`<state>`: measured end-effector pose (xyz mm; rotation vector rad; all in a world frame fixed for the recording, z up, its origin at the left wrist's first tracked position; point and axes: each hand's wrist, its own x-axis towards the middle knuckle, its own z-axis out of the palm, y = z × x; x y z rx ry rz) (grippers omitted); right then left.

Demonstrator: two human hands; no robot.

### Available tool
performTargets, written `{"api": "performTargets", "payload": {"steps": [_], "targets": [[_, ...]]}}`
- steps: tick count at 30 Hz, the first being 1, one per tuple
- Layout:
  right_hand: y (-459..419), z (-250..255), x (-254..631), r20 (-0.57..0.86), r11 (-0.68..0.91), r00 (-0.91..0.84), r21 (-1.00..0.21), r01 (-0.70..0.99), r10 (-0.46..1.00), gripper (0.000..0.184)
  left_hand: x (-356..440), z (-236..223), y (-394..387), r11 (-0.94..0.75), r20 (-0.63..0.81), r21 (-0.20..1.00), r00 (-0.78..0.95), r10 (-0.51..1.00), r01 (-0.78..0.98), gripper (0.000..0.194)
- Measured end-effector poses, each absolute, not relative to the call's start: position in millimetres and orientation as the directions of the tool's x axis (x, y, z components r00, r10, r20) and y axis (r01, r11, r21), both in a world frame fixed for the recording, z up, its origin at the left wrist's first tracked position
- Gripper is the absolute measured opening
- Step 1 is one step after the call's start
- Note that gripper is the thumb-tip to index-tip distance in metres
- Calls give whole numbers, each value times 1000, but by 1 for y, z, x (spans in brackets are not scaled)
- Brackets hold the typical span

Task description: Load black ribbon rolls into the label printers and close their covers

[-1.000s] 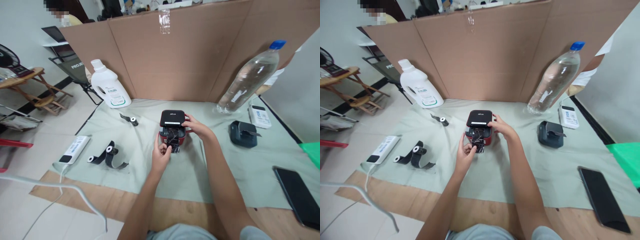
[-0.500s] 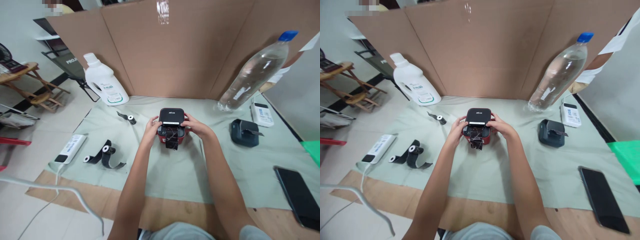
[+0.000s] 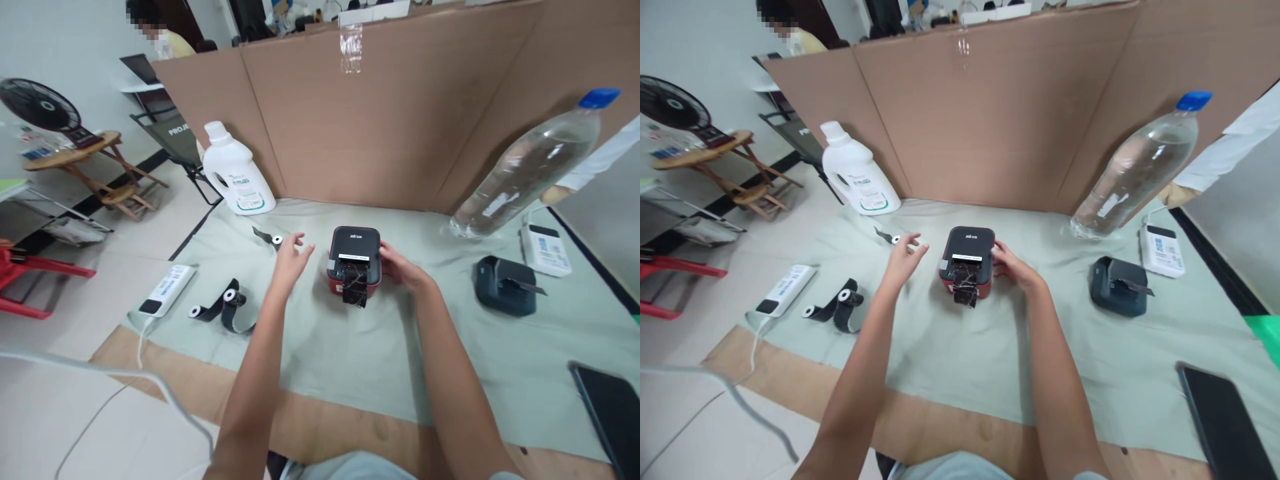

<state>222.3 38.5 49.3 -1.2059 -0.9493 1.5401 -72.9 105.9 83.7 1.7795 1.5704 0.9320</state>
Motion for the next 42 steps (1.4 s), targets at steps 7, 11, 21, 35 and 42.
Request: {"api": "performTargets", "payload": {"steps": [7, 11, 21, 35, 42], "targets": [[36, 44, 250, -300, -349, -180, -779, -521, 937, 46, -133, 106, 166, -176, -165, -7, 172, 971, 984, 62], [37, 38, 256, -288, -340, -183, -748, -571, 940, 37, -139, 110, 163, -179, -160, -148, 155, 975, 973, 45], [43, 33, 259, -309, -365, -195, -753, -548, 931, 29, -161, 133, 73, -153, -199, -81, 134, 971, 985, 35], [45, 30, 257, -314, -358, -174, -771, -527, 933, 21, -168, 123, 51, -160, -164, 45, 165, 973, 986, 52], [46, 28, 258, -324, -359, -160, -782, -510, 933, 21, -149, 116, 63, -128, -190, 75, 140, 972, 989, 43]]}}
